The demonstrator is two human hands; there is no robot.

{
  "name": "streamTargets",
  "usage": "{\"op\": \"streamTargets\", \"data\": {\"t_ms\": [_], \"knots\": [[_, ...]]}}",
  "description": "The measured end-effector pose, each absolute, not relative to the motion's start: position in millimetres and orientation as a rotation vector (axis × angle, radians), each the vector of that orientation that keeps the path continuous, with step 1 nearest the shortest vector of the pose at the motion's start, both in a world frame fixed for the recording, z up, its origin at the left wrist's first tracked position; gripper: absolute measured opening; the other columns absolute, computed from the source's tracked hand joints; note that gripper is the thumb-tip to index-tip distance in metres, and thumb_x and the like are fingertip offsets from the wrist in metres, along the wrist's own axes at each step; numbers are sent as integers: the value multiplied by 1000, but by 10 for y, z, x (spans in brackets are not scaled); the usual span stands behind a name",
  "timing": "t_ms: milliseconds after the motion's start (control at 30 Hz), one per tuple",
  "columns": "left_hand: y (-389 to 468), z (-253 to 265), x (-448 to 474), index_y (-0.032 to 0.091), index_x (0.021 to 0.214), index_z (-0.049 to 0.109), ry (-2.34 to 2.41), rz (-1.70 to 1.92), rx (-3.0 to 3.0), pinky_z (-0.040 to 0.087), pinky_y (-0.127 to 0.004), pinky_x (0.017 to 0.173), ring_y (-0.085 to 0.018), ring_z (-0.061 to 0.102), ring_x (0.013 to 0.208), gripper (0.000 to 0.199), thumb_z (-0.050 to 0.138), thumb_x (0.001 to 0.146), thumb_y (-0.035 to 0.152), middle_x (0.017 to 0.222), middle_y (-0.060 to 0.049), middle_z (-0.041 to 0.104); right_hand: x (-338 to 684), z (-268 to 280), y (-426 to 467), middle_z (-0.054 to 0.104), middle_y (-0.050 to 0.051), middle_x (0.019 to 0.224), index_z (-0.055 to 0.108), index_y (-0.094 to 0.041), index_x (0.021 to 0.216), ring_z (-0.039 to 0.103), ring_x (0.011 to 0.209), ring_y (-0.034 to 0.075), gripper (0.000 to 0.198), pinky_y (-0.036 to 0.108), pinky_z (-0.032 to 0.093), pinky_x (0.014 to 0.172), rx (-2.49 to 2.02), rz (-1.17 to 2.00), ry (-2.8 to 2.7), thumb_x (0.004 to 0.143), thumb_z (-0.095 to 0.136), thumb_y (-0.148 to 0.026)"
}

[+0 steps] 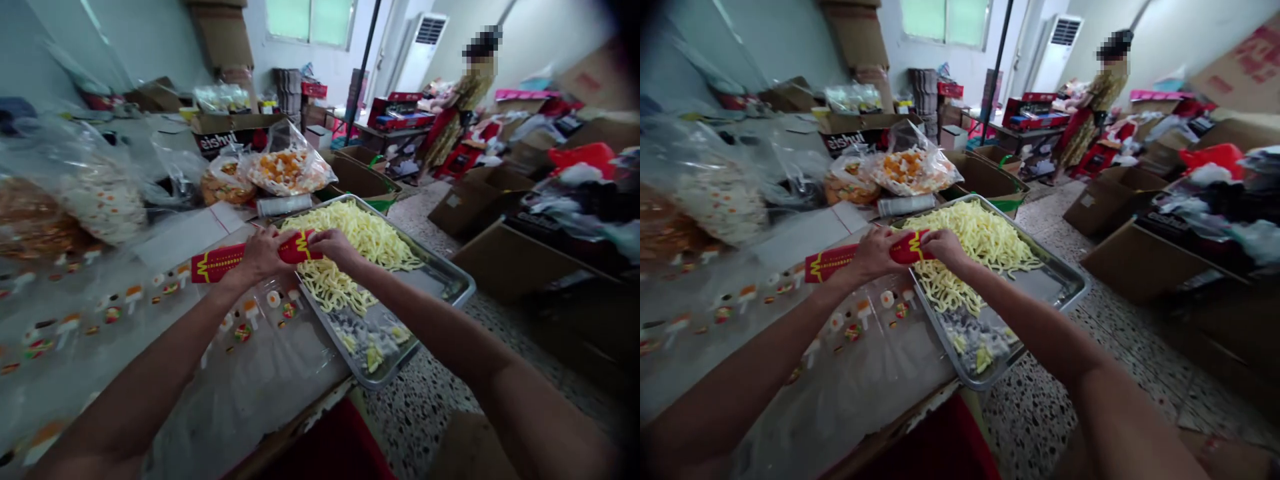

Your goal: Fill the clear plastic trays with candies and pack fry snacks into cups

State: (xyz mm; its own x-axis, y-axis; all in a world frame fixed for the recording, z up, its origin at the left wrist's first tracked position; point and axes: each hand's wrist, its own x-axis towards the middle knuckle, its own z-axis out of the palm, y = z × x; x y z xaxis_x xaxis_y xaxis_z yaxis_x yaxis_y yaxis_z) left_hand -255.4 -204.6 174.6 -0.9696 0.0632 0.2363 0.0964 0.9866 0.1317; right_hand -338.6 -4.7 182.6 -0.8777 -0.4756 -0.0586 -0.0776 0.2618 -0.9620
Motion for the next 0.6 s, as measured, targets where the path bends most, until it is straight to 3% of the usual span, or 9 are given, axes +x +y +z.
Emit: {"op": "streamTargets", "data": {"t_ms": [167, 300, 400, 500, 600], "knots": [[-2073, 1586, -2782, 28, 147, 52, -2957, -329, -23, 42, -42, 99, -34, 51, 117, 92, 71, 70, 73, 126, -11, 58, -3810, 1908, 448, 53, -3, 54, 69, -14, 62, 43, 56, 11, 14, 27, 29, 55, -525, -1567, 2410, 61, 68, -28], [-1578, 1704, -2787, 20, 156, 34, -2811, -339, -303, 37, -46, 110, -36, 44, 132, 101, 72, 75, 66, 146, -15, 49, -3688, 1902, 508, 51, -4, 54, 69, -13, 63, 41, 55, 9, 20, 26, 26, 54, -727, -1428, 2458, 69, 69, -32], [-1089, 1799, -2777, 13, 149, 40, -2778, -350, -375, 40, -47, 108, -35, 49, 127, 80, 69, 83, 48, 137, -18, 54, -3535, 1962, 581, 57, -3, 60, 76, -13, 74, 47, 59, 10, 21, 25, 30, 57, -851, -1345, 2348, 77, 67, -31], [-861, 1751, -2769, 15, 133, 53, -2819, -378, -258, 45, -45, 103, -34, 55, 117, 54, 66, 85, 35, 123, -17, 59, -3392, 2032, 959, 67, 0, 71, 80, -15, 85, 54, 65, 12, 22, 26, 37, 62, -905, -1325, 2355, 82, 69, -33], [-905, 1616, -2732, 16, 130, 53, -2841, -447, -232, 47, -45, 103, -33, 55, 116, 61, 75, 80, 43, 122, -16, 59, -3192, 1964, 1482, 73, 3, 77, 82, -18, 88, 57, 65, 14, 17, 29, 40, 64, -809, -1254, 2630, 82, 75, -33]]}}
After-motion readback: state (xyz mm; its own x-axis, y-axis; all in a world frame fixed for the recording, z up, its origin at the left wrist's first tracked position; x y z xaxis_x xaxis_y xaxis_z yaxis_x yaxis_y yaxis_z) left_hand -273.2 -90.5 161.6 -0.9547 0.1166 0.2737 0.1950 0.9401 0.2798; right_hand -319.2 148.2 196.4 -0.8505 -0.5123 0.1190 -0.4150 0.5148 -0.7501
